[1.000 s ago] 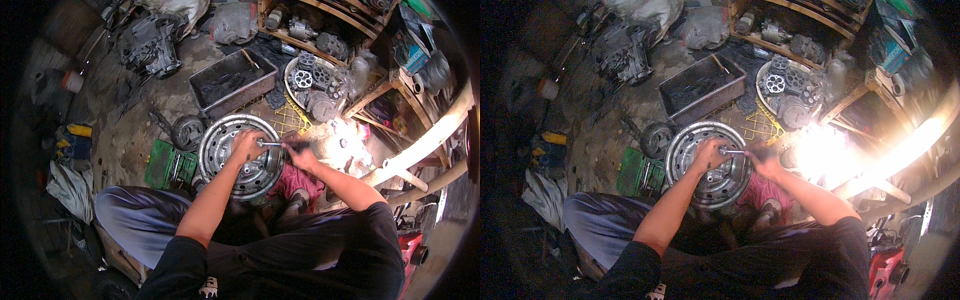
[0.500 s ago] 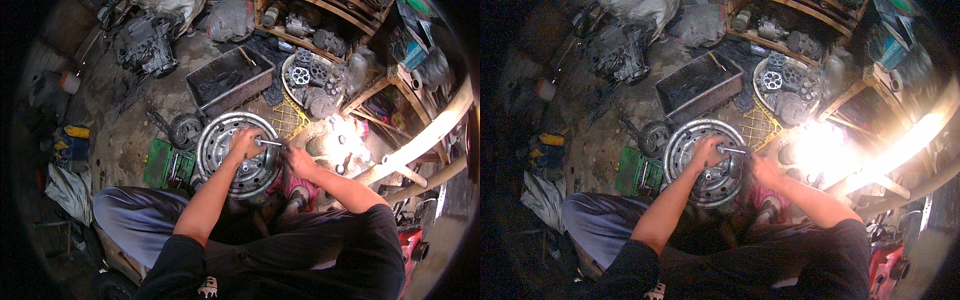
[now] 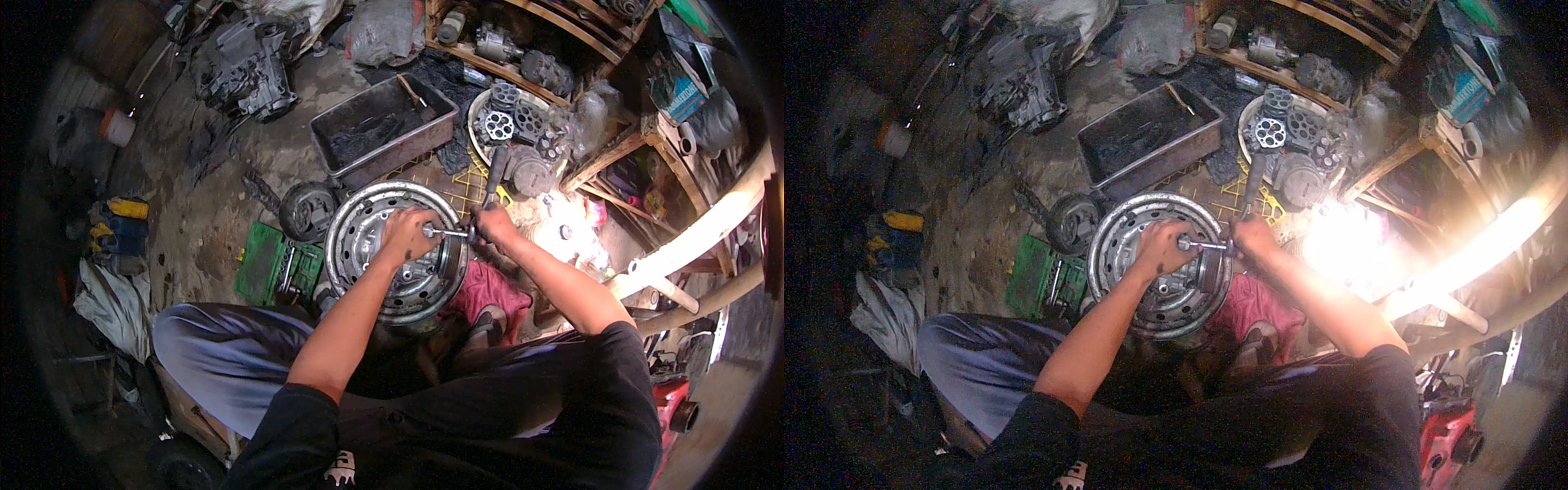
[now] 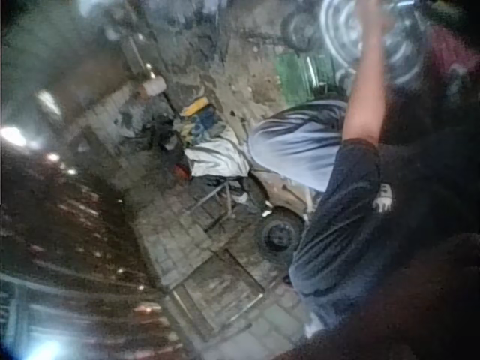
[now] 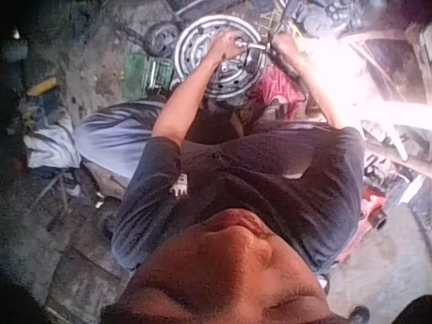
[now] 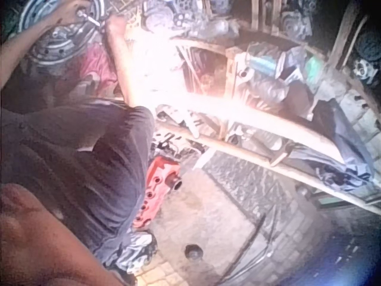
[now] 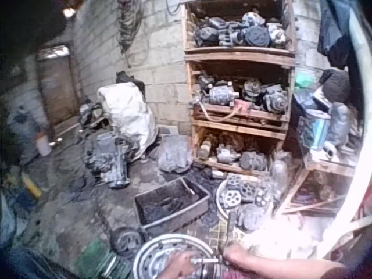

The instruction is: The person sits on the floor and uses a hammer and punch to work on a mechanical part placed on a metal rim. They repeatedly strike the punch with the hammer to adjust or remove components from the part.

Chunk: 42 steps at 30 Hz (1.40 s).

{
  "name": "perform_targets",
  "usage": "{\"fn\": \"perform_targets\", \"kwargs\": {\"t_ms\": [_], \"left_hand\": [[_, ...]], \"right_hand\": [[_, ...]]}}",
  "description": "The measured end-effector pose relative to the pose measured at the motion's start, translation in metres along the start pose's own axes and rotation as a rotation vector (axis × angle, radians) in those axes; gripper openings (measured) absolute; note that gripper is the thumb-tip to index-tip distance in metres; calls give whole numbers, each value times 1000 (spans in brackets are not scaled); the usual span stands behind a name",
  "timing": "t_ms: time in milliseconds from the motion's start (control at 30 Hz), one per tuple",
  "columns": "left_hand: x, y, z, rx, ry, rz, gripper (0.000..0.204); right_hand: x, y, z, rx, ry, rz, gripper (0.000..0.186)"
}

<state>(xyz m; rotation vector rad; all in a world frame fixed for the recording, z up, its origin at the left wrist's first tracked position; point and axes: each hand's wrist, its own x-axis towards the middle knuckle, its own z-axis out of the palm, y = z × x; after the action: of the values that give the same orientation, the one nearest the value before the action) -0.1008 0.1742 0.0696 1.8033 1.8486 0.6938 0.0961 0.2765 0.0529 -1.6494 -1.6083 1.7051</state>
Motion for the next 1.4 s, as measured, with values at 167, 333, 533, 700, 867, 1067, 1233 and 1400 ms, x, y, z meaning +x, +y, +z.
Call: {"fn": "perform_targets", "kwargs": {"t_ms": [167, 333, 533, 700, 867, 1067, 1233, 1400], "left_hand": [[0, -1, 1, -11, 8, -3, 19], [1, -8, -2, -66, 0, 39, 19], [1, -1, 2, 9, 54, 47, 21], [-2, -2, -1, 11, 12, -31, 20], [-3, 1, -6, -137, 51, -132, 18], [-11, -11, 6, -81, 333, -64, 27], [-9, 1, -1, -121, 249, -123, 29], [-9, -16, 4, -170, 192, -142, 30]], "right_hand": [[-45, 27, 19, -378, 283, -710, 18], [-80, 29, 19, -676, -20, -784, 44], [0, 56, 2, -463, 103, -834, 37], [25, -3, -1, 88, -151, 158, 20], [5, 49, 21, -218, 273, -429, 23], [-73, 37, 22, -746, -9, -830, 43], [-54, 22, 2, -845, -186, -834, 46], [10, 12, -2, -141, -151, -221, 27]]}}
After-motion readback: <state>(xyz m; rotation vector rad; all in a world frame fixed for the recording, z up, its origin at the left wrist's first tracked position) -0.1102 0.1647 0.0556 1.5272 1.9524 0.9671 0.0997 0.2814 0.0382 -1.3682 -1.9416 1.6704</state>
